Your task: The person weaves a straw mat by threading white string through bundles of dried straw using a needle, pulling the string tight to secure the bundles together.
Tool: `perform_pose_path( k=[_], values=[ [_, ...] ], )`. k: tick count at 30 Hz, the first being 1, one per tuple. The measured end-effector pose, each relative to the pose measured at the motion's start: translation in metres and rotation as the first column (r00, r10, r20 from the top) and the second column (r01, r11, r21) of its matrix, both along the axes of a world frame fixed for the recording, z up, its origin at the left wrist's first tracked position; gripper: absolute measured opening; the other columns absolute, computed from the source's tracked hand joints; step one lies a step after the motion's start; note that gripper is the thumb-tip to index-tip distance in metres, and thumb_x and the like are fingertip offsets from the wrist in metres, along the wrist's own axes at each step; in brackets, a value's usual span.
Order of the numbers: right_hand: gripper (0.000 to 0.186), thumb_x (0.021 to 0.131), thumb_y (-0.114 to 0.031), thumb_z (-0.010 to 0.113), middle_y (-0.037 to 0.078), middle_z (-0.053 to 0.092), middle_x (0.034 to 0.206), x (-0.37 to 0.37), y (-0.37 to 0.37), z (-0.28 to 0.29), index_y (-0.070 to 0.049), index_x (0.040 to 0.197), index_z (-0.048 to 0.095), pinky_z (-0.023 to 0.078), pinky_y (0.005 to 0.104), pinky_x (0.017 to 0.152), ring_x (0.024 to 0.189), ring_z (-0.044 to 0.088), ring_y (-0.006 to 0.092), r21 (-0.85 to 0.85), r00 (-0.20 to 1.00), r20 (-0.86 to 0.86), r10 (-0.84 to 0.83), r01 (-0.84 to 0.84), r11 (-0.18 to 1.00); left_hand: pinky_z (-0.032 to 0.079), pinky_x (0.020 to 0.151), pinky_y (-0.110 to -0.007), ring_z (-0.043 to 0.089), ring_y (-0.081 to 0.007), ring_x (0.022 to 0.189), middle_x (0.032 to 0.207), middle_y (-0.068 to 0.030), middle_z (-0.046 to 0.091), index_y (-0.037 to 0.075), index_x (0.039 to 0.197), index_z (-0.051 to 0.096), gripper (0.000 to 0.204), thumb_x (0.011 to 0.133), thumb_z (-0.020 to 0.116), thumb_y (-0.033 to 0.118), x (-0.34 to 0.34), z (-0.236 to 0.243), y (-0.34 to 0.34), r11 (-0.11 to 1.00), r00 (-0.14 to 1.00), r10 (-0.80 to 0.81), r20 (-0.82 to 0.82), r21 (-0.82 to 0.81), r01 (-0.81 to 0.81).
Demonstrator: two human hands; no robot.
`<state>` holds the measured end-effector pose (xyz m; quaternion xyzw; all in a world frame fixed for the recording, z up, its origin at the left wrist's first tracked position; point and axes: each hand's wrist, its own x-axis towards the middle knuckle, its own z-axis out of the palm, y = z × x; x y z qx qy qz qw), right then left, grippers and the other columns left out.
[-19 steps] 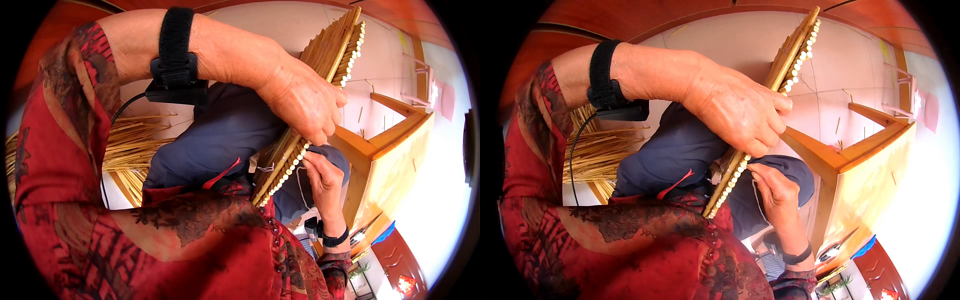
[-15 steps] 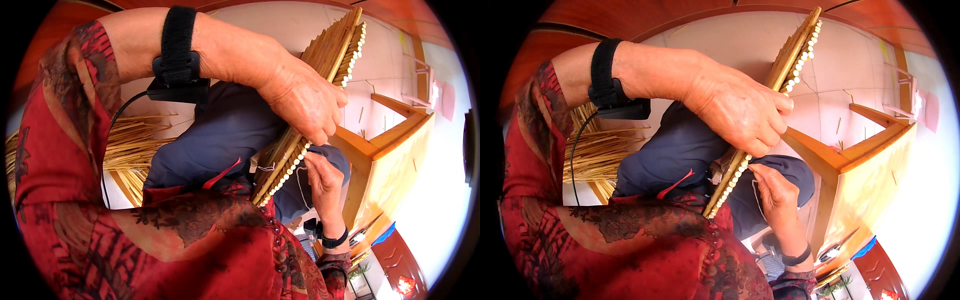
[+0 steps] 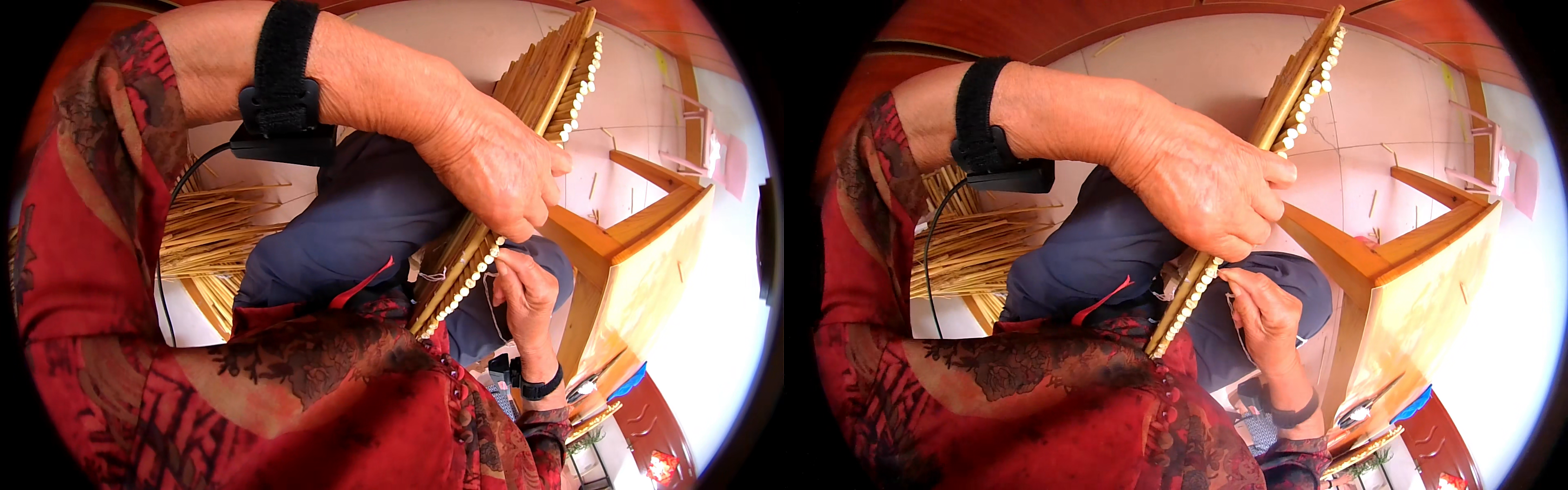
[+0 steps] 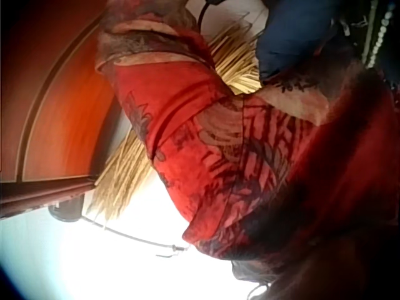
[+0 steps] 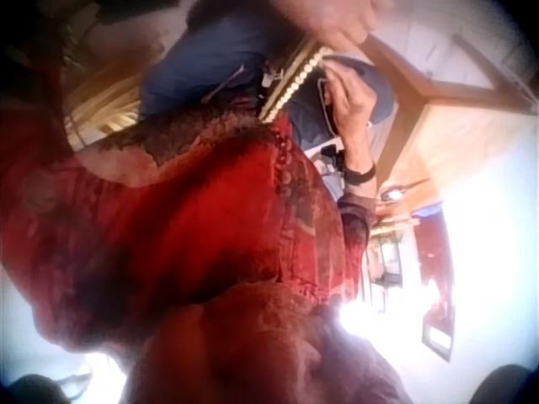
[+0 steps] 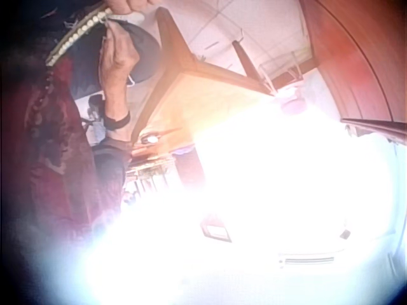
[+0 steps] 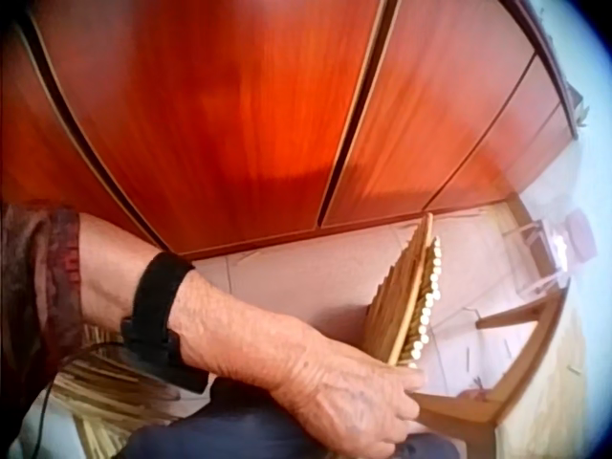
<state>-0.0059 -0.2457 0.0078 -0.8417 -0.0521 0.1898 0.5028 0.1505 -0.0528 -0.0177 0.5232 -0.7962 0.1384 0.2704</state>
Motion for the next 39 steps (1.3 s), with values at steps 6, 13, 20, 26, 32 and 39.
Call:
perform_pose_path(
  k=[6, 13, 20, 26, 32, 39],
  values=[
    [0.015, 0.086, 0.004, 0.058, 0.003, 0.059, 0.069, -0.004, 0.001, -0.001, 0.000, 0.099, 0.065, 0.040, 0.0194, 0.044, 0.049, 0.049, 0.0052, 0.049, 0.996, -0.072, -0.061, 0.065, 0.997, 0.039, 0.075, -0.036, 0.054, -0.0166, 0.074, 0.070, 0.0001, 0.053, 0.011, 0.069, 0.055, 0.008, 0.072, 0.060, 0.018, -0.001, 0.001, 0.001, 1.000, 0.999, 0.022, 0.029, 0.017, -0.022],
    [0.015, 0.086, 0.004, 0.058, 0.003, 0.059, 0.069, -0.001, 0.004, -0.002, 0.001, 0.099, 0.065, 0.040, 0.0197, 0.043, 0.049, 0.050, 0.0061, 0.053, 0.998, -0.059, -0.036, 0.039, 0.998, 0.039, 0.076, -0.035, 0.054, -0.0161, 0.074, 0.070, 0.0008, 0.053, 0.012, 0.070, 0.056, 0.008, 0.072, 0.060, 0.019, -0.001, 0.000, 0.001, 1.000, 0.999, 0.027, 0.023, 0.001, -0.027],
    [0.011, 0.086, 0.004, 0.057, 0.003, 0.057, 0.066, 0.007, 0.012, 0.004, 0.001, 0.094, 0.063, 0.040, 0.0205, 0.043, 0.048, 0.051, 0.0062, -0.036, 1.000, -0.027, 0.010, -0.011, 0.999, 0.039, 0.076, -0.035, 0.054, -0.0158, 0.074, 0.070, 0.0012, 0.052, 0.012, 0.071, 0.055, 0.009, 0.072, 0.060, 0.019, -0.001, 0.000, 0.001, 0.999, 0.998, 0.043, 0.038, 0.000, -0.043],
    [0.004, 0.086, 0.003, 0.058, 0.001, 0.054, 0.064, 0.008, 0.021, 0.003, 0.000, 0.088, 0.060, 0.041, 0.0210, 0.044, 0.048, 0.050, 0.0059, -0.007, 0.989, -0.122, -0.079, 0.079, 0.997, 0.038, 0.075, -0.035, 0.054, -0.0160, 0.075, 0.070, 0.0014, 0.052, 0.012, 0.072, 0.055, 0.008, 0.074, 0.059, 0.018, 0.002, 0.000, 0.001, 1.000, 1.000, 0.008, 0.020, -0.002, -0.008],
    [0.000, 0.088, 0.000, 0.057, 0.001, 0.054, 0.064, 0.007, 0.025, 0.004, 0.000, 0.089, 0.057, 0.041, 0.0203, 0.045, 0.049, 0.049, 0.0051, 0.033, 0.949, -0.254, -0.188, 0.203, 0.979, 0.038, 0.075, -0.035, 0.054, -0.0167, 0.076, 0.072, 0.0009, 0.053, 0.011, 0.076, 0.055, 0.007, 0.077, 0.057, 0.017, 0.004, -0.001, 0.000, 1.000, 0.999, -0.015, 0.036, 0.016, 0.014],
    [0.004, 0.089, -0.001, 0.056, 0.001, 0.053, 0.070, 0.005, 0.013, 0.001, 0.001, 0.092, 0.057, 0.043, 0.0199, 0.047, 0.052, 0.050, 0.0053, -0.003, 0.987, -0.112, -0.119, 0.119, 0.993, 0.038, 0.079, -0.035, 0.055, -0.0175, 0.079, 0.074, -0.0003, 0.053, 0.011, 0.077, 0.053, 0.007, 0.076, 0.058, 0.015, 0.016, -0.005, -0.013, 0.994, 0.994, -0.106, -0.032, -0.004, 0.106]
  ],
)
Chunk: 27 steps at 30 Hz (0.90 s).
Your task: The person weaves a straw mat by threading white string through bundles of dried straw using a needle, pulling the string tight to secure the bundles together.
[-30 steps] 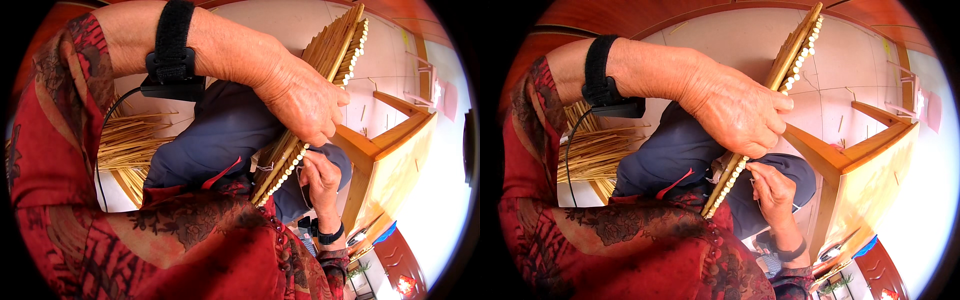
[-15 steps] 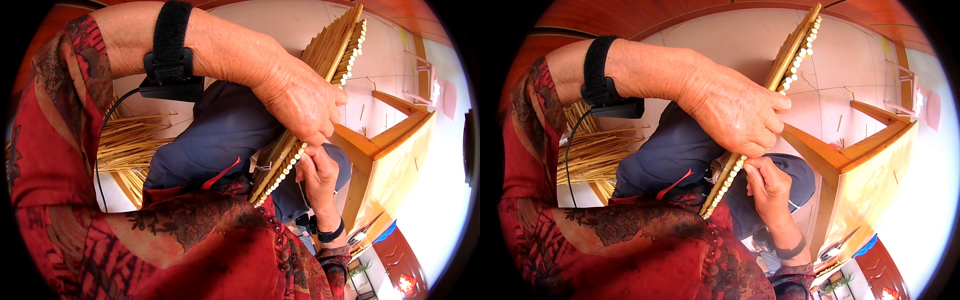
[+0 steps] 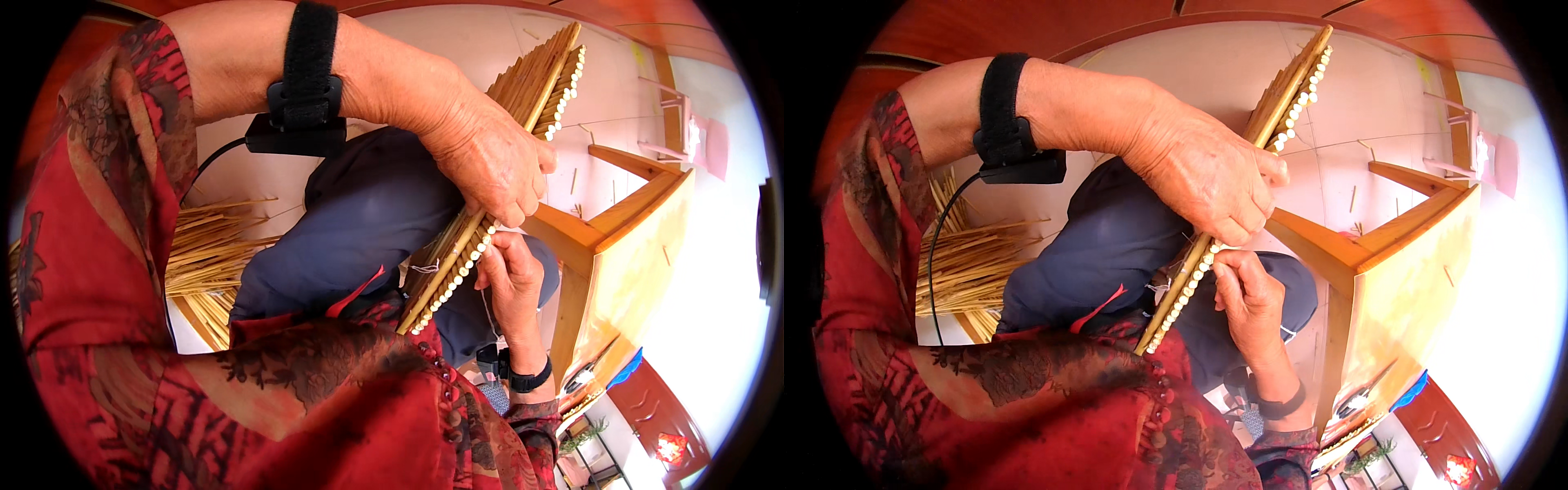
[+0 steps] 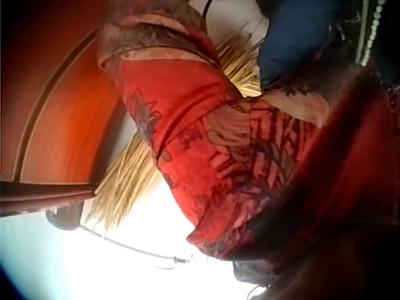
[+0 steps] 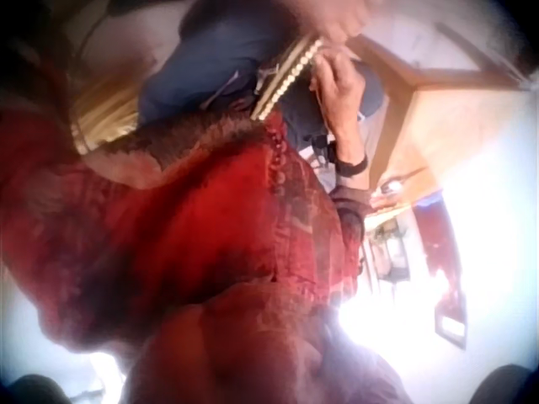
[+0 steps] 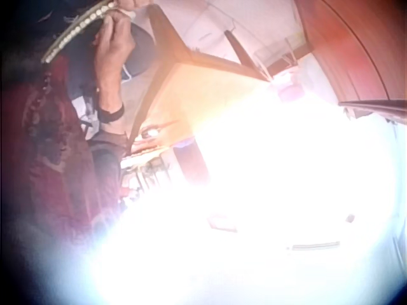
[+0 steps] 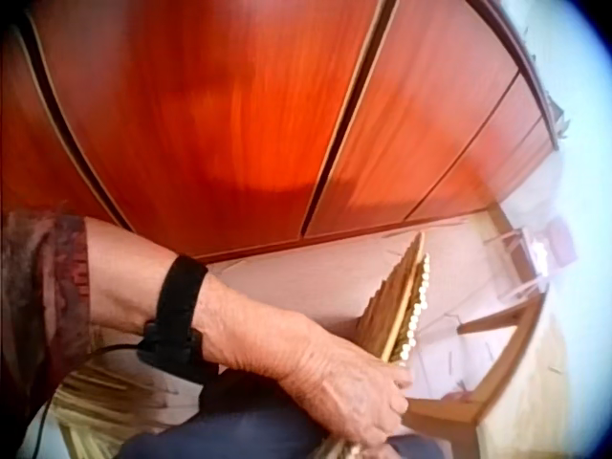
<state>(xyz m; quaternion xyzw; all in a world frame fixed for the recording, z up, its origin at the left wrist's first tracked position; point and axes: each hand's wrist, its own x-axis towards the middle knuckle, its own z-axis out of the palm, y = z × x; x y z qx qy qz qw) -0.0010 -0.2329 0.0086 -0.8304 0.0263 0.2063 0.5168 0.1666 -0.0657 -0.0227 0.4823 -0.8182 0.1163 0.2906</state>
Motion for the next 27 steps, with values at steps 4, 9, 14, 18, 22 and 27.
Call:
perform_pose_path(
  k=[4, 9, 14, 18, 22, 27],
  values=[
    [0.004, 0.090, 0.000, 0.055, 0.001, 0.053, 0.073, -0.002, 0.000, 0.001, 0.001, 0.093, 0.058, 0.043, 0.0197, 0.047, 0.053, 0.050, 0.0055, -0.009, 0.999, 0.011, -0.032, 0.032, 0.999, 0.037, 0.084, -0.039, 0.057, -0.0185, 0.091, 0.085, 0.0011, 0.059, 0.012, 0.086, 0.056, 0.018, 0.076, 0.065, 0.024, 0.008, 0.003, -0.007, 0.995, 0.997, -0.051, 0.059, 0.085, 0.046],
    [0.005, 0.090, -0.001, 0.055, 0.001, 0.053, 0.072, -0.003, -0.004, 0.003, 0.000, 0.095, 0.057, 0.042, 0.0197, 0.047, 0.054, 0.050, 0.0053, -0.018, 0.999, 0.015, -0.050, 0.050, 0.999, 0.038, 0.079, -0.034, 0.055, -0.0175, 0.081, 0.076, 0.0001, 0.053, 0.012, 0.077, 0.052, 0.008, 0.075, 0.059, 0.014, 0.005, 0.002, -0.013, 0.997, 0.997, -0.074, -0.015, 0.032, 0.075],
    [0.005, 0.091, -0.002, 0.055, 0.000, 0.052, 0.068, -0.006, -0.003, 0.006, -0.001, 0.095, 0.057, 0.041, 0.0194, 0.047, 0.054, 0.049, 0.0050, -0.067, 0.997, 0.042, -0.062, 0.065, 0.996, 0.039, 0.076, -0.034, 0.055, -0.0181, 0.079, 0.075, -0.0003, 0.053, 0.011, 0.076, 0.052, 0.009, 0.073, 0.060, 0.014, 0.005, 0.001, -0.019, 0.998, 0.998, -0.060, 0.019, -0.009, 0.060],
    [0.004, 0.091, -0.003, 0.055, 0.000, 0.052, 0.066, -0.006, 0.000, 0.003, -0.002, 0.094, 0.057, 0.041, 0.0194, 0.047, 0.054, 0.049, 0.0048, -0.051, 0.993, 0.045, -0.113, 0.115, 0.992, 0.039, 0.077, -0.036, 0.056, -0.0185, 0.082, 0.078, -0.0002, 0.056, 0.011, 0.079, 0.054, 0.012, 0.074, 0.062, 0.018, 0.009, -0.001, -0.021, 0.997, 0.997, -0.071, 0.033, 0.012, 0.071],
    [0.003, 0.091, -0.003, 0.056, -0.001, 0.052, 0.066, -0.009, 0.002, 0.007, -0.002, 0.093, 0.057, 0.042, 0.0196, 0.047, 0.054, 0.049, 0.0048, -0.037, 0.988, 0.023, -0.151, 0.152, 0.988, 0.039, 0.073, -0.034, 0.053, -0.0180, 0.074, 0.071, -0.0009, 0.049, 0.012, 0.071, 0.049, 0.011, 0.072, 0.060, 0.016, 0.006, 0.002, -0.021, 0.992, 0.997, -0.069, 0.026, -0.100, 0.071],
    [0.006, 0.094, -0.004, 0.050, -0.001, 0.050, 0.061, -0.008, 0.007, 0.002, 0.001, 0.093, 0.053, 0.041, 0.0187, 0.048, 0.051, 0.048, 0.0057, -0.007, 0.988, 0.002, -0.156, 0.156, 0.988, 0.038, 0.072, -0.034, 0.052, -0.0173, 0.073, 0.070, -0.0003, 0.048, 0.011, 0.071, 0.049, 0.011, 0.072, 0.059, 0.015, 0.005, -0.002, -0.020, 0.994, 0.997, -0.070, -0.025, -0.085, 0.068]
  ],
)
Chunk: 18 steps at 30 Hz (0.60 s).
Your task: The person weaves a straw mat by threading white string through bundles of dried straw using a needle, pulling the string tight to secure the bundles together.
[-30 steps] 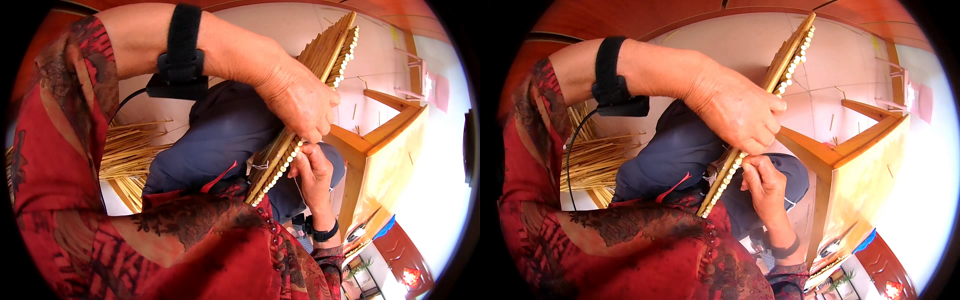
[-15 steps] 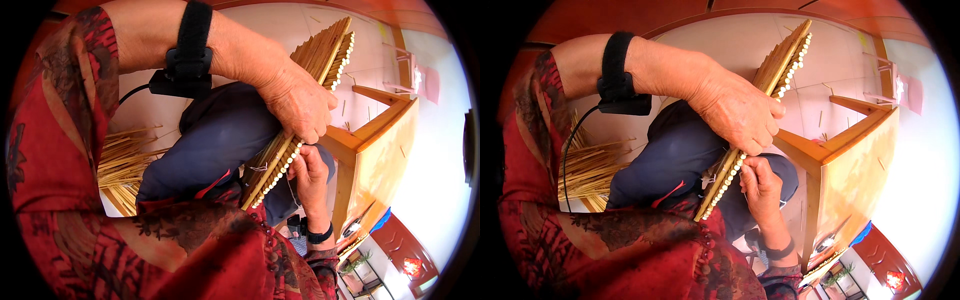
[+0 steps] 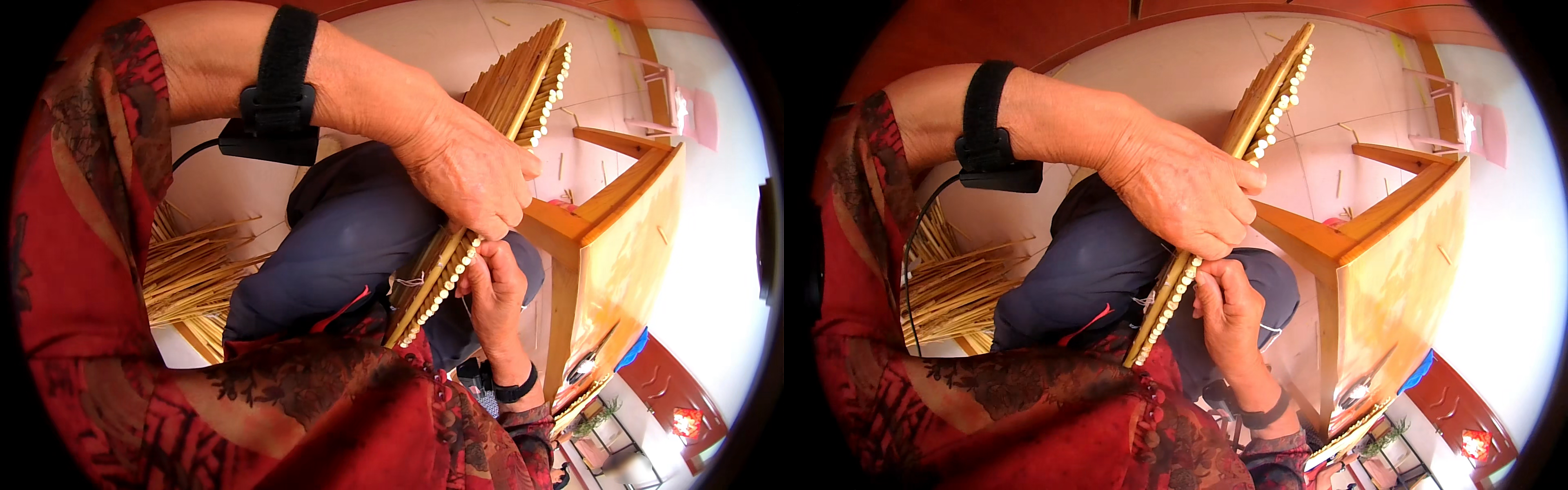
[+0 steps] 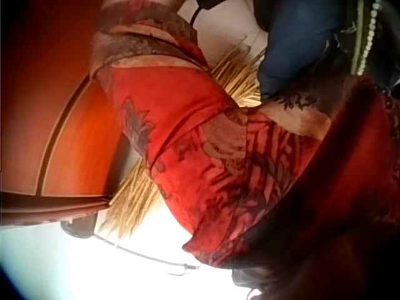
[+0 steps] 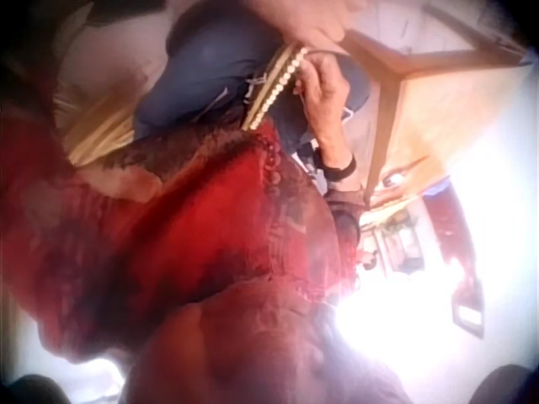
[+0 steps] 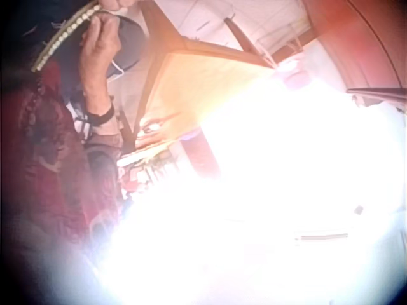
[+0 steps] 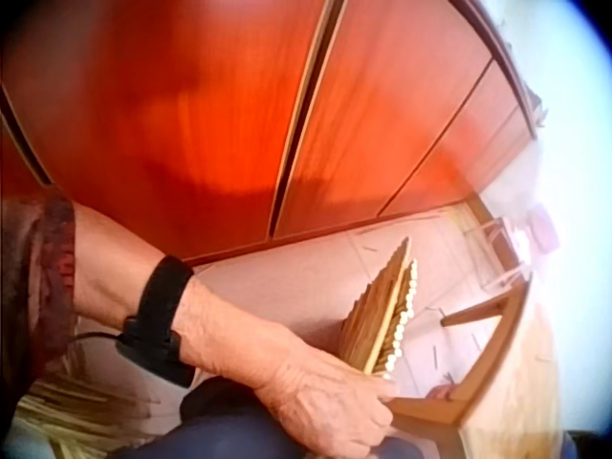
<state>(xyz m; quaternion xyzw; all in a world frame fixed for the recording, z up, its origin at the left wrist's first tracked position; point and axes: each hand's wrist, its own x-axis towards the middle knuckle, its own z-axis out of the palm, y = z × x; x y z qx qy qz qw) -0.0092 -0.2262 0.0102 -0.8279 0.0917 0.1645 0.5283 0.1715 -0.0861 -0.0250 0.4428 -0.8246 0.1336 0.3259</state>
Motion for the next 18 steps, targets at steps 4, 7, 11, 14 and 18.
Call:
perform_pose_path(
  k=[4, 7, 11, 14, 18],
  values=[
    [0.010, 0.094, -0.004, 0.049, 0.001, 0.052, 0.066, -0.002, 0.002, -0.002, 0.002, 0.102, 0.050, 0.042, 0.0192, 0.048, 0.052, 0.048, 0.0067, 0.082, 0.997, -0.030, -0.072, 0.074, 0.994, 0.038, 0.072, -0.033, 0.052, -0.0171, 0.072, 0.070, -0.0001, 0.048, 0.011, 0.071, 0.049, 0.011, 0.073, 0.059, 0.015, -0.001, -0.001, 0.002, 0.999, 0.999, 0.029, -0.034, 0.029, -0.028],
    [0.018, 0.094, -0.004, 0.048, 0.002, 0.052, 0.070, -0.001, 0.011, 0.002, 0.003, 0.111, 0.048, 0.043, 0.0194, 0.050, 0.055, 0.049, 0.0068, 0.107, 0.993, -0.048, -0.110, 0.115, 0.988, 0.038, 0.072, -0.033, 0.051, -0.0172, 0.072, 0.070, 0.0000, 0.048, 0.011, 0.071, 0.048, 0.011, 0.073, 0.059, 0.014, 0.002, 0.000, 0.002, 1.000, 0.999, 0.024, 0.025, -0.014, -0.023],
    [0.024, 0.094, -0.003, 0.043, 0.002, 0.049, 0.067, 0.006, 0.022, 0.006, 0.004, 0.117, 0.044, 0.045, 0.0208, 0.051, 0.056, 0.049, 0.0065, 0.104, 0.990, -0.013, -0.138, 0.139, 0.985, 0.038, 0.072, -0.033, 0.051, -0.0171, 0.072, 0.070, 0.0002, 0.048, 0.011, 0.071, 0.048, 0.011, 0.073, 0.058, 0.014, 0.005, 0.001, 0.003, 1.000, 0.999, 0.013, 0.045, -0.019, -0.012],
    [0.027, 0.095, -0.005, 0.040, 0.002, 0.049, 0.068, 0.016, 0.026, 0.012, 0.004, 0.120, 0.041, 0.045, 0.0207, 0.051, 0.056, 0.049, 0.0068, 0.193, 0.982, -0.126, -0.143, 0.166, 0.967, 0.038, 0.072, -0.034, 0.051, -0.0170, 0.072, 0.070, 0.0004, 0.048, 0.011, 0.070, 0.047, 0.012, 0.074, 0.059, 0.015, 0.008, 0.007, 0.005, 1.000, 0.997, 0.007, 0.073, 0.000, -0.007],
    [0.035, 0.093, -0.008, 0.046, 0.004, 0.055, 0.073, 0.008, 0.011, 0.011, 0.001, 0.127, 0.041, 0.045, 0.0221, 0.054, 0.057, 0.051, 0.0086, 0.224, 0.974, -0.191, -0.120, 0.162, 0.961, 0.038, 0.071, -0.034, 0.052, -0.0171, 0.072, 0.072, 0.0007, 0.050, 0.011, 0.070, 0.048, 0.013, 0.075, 0.059, 0.016, 0.002, 0.014, 0.004, 0.997, 0.996, 0.006, 0.091, 0.078, -0.013]
  ],
)
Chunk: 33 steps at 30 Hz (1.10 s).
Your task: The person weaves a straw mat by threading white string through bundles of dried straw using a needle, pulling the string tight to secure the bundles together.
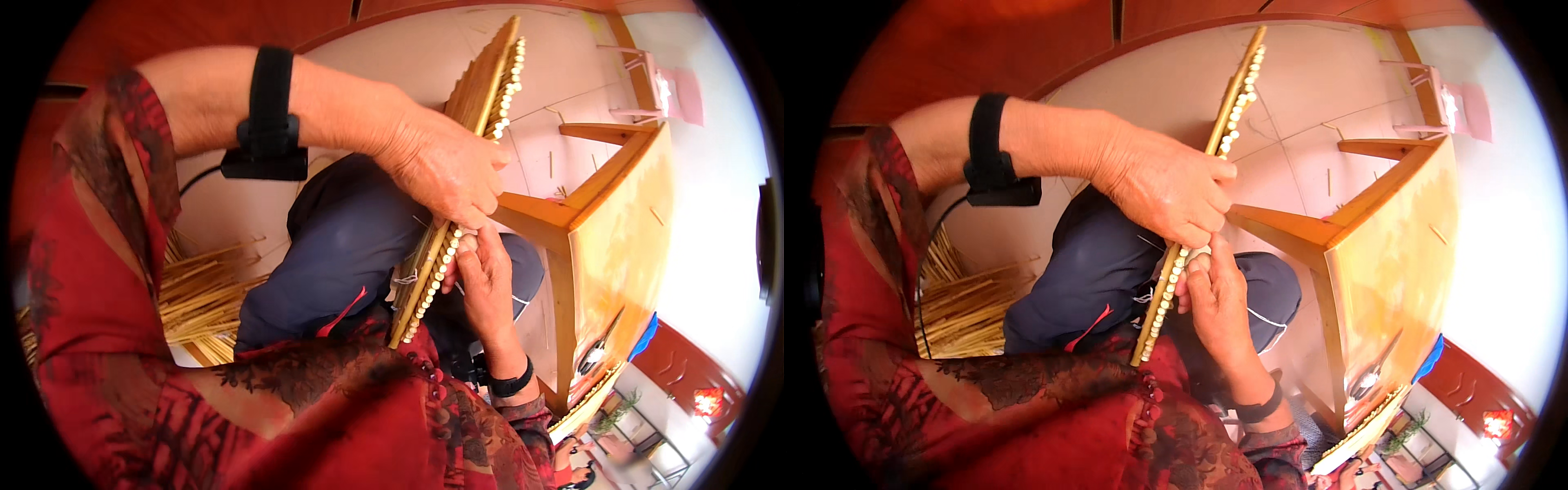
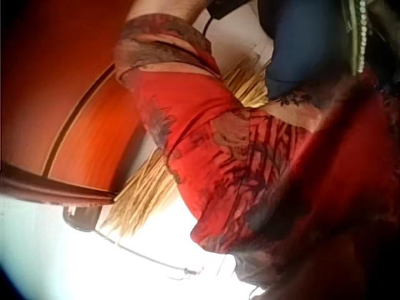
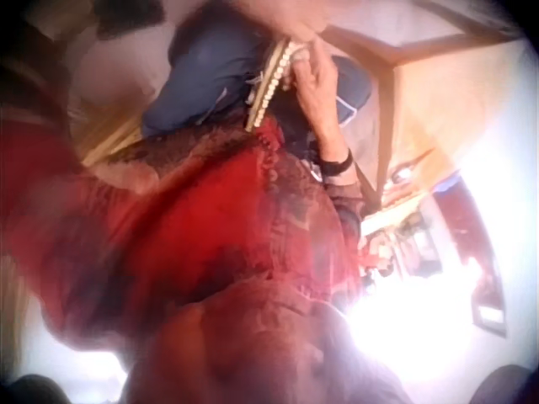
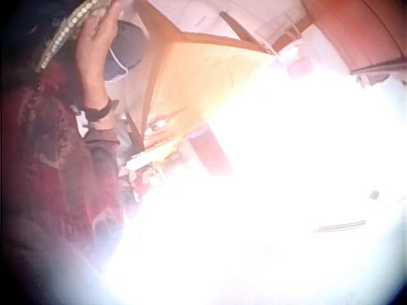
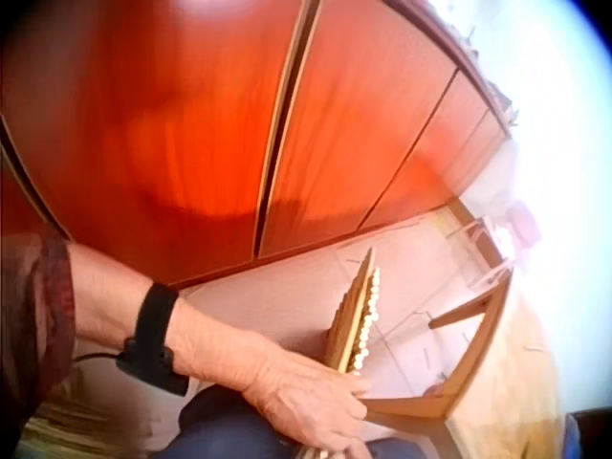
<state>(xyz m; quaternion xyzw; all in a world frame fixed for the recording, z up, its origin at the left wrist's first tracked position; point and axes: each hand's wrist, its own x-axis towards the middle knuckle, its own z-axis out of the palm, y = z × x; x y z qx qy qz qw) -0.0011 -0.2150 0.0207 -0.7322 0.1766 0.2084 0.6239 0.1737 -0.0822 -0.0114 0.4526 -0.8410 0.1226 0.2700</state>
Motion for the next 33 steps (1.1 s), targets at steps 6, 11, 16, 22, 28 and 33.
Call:
perform_pose_path(
  k=[6, 11, 16, 22, 28, 33],
  values=[
    [0.034, 0.086, -0.006, 0.057, 0.012, 0.061, 0.106, -0.025, -0.032, 0.030, -0.004, 0.120, 0.055, 0.049, 0.0264, 0.070, 0.080, 0.060, 0.0165, -0.503, 0.883, 0.439, 0.163, 0.092, 0.859, 0.038, 0.069, -0.033, 0.052, -0.0194, 0.073, 0.071, -0.0023, 0.049, 0.010, 0.073, 0.049, 0.020, 0.071, 0.064, 0.022, -0.010, 0.019, 0.019, 0.983, 0.990, 0.140, 0.017, 0.114, -0.141],
    [0.052, 0.078, -0.012, 0.069, 0.018, 0.058, 0.109, -0.050, -0.038, 0.068, -0.004, 0.125, 0.050, 0.046, 0.0375, 0.085, 0.101, 0.057, 0.0317, -0.700, 0.768, 0.493, 0.409, 0.071, 0.711, 0.039, 0.069, -0.035, 0.051, -0.0236, 0.070, 0.072, -0.0050, 0.048, 0.008, 0.075, 0.048, 0.025, 0.073, 0.066, 0.025, -0.011, 0.060, 0.031, 0.937, 0.955, 0.296, -0.005, 0.195, -0.289],
    [0.049, 0.077, -0.007, 0.069, 0.016, 0.060, 0.107, -0.040, -0.069, 0.054, -0.004, 0.123, 0.051, 0.047, 0.0346, 0.084, 0.096, 0.059, 0.0304, -0.534, 0.658, 0.735, 0.167, 0.409, 0.740, 0.044, 0.066, -0.037, 0.054, -0.0289, 0.074, 0.076, -0.0097, 0.051, 0.004, 0.082, 0.051, 0.031, 0.073, 0.072, 0.025, -0.032, 0.103, 0.028, 0.780, 0.806, 0.592, -0.014, 0.261, -0.569],
    [0.031, 0.079, -0.003, 0.067, 0.010, 0.062, 0.098, 0.007, -0.103, 0.080, -0.003, 0.109, 0.061, 0.046, 0.0273, 0.081, 0.089, 0.059, 0.0185, -0.365, 0.524, 0.836, 0.162, 0.311, 0.878, 0.044, 0.068, -0.039, 0.056, -0.0342, 0.080, 0.085, -0.0158, 0.055, -0.001, 0.093, 0.052, 0.033, 0.078, 0.071, 0.021, -0.049, 0.144, 0.027, 0.552, 0.575, 0.814, -0.080, 0.414, -0.724],
    [0.031, 0.080, -0.006, 0.067, 0.006, 0.062, 0.101, 0.029, -0.107, 0.128, -0.002, 0.110, 0.060, 0.045, 0.0260, 0.082, 0.091, 0.057, 0.0137, -0.323, 0.406, 0.886, 0.226, 0.190, 0.927, 0.045, 0.074, -0.035, 0.058, -0.0264, 0.082, 0.087, -0.0141, 0.059, -0.002, 0.099, 0.054, 0.033, 0.078, 0.072, 0.017, -0.067, 0.176, 0.037, 0.505, 0.482, 0.854, -0.196, 0.531, -0.680],
    [0.030, 0.081, -0.008, 0.067, 0.005, 0.062, 0.101, 0.048, -0.095, 0.147, -0.002, 0.109, 0.061, 0.045, 0.0257, 0.081, 0.092, 0.056, 0.0122, -0.336, 0.435, 0.848, 0.302, 0.001, 0.942, 0.047, 0.076, -0.035, 0.061, -0.0235, 0.084, 0.088, -0.0153, 0.064, -0.002, 0.102, 0.056, 0.035, 0.077, 0.071, 0.018, -0.078, 0.169, 0.054, 0.542, 0.404, 0.840, -0.362, 0.591, -0.597]
  ],
)
